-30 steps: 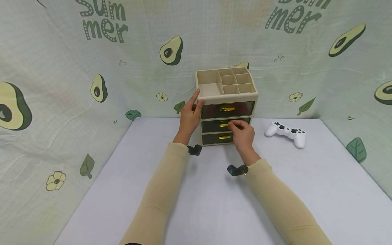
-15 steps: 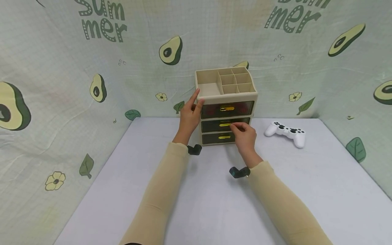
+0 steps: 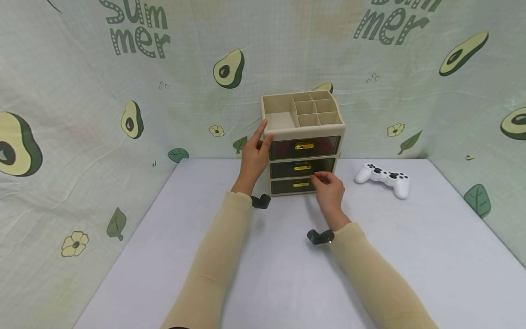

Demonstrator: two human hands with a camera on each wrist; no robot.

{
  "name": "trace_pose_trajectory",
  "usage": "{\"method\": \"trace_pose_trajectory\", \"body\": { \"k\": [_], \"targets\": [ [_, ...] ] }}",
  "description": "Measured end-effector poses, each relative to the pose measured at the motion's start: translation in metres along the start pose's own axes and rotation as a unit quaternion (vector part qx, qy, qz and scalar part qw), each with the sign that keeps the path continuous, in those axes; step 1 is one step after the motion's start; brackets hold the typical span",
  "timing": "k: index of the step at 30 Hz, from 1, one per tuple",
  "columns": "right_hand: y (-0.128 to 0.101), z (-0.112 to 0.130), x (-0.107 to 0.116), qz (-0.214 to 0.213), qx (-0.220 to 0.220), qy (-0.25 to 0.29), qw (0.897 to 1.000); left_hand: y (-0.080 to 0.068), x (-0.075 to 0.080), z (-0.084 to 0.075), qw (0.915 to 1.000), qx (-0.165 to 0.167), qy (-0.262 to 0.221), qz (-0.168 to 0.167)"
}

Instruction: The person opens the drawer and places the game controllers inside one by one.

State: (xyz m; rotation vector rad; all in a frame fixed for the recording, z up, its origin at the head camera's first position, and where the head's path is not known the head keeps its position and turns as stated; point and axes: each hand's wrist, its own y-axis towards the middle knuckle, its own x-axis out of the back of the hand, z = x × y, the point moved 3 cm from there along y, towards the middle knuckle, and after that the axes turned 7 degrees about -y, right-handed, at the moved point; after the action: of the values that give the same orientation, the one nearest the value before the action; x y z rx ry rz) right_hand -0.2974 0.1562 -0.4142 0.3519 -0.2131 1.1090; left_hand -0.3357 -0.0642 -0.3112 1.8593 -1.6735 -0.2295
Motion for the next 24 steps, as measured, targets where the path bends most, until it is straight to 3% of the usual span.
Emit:
{"method": "trace_pose_trajectory", "body": {
  "k": [14,24],
  "targets": [
    [-0.003,-0.014,-0.01,-0.006,-0.035,0.018,0.999,-0.002,0.0,-0.002,1.0,0.008,0.0,0.0],
    [-0.006,-0.018,-0.025,0.016,-0.098,0.131,0.986,-0.002,0.0,-0.001,0.9999,0.014,-0.003,0.0]
  ]
}}
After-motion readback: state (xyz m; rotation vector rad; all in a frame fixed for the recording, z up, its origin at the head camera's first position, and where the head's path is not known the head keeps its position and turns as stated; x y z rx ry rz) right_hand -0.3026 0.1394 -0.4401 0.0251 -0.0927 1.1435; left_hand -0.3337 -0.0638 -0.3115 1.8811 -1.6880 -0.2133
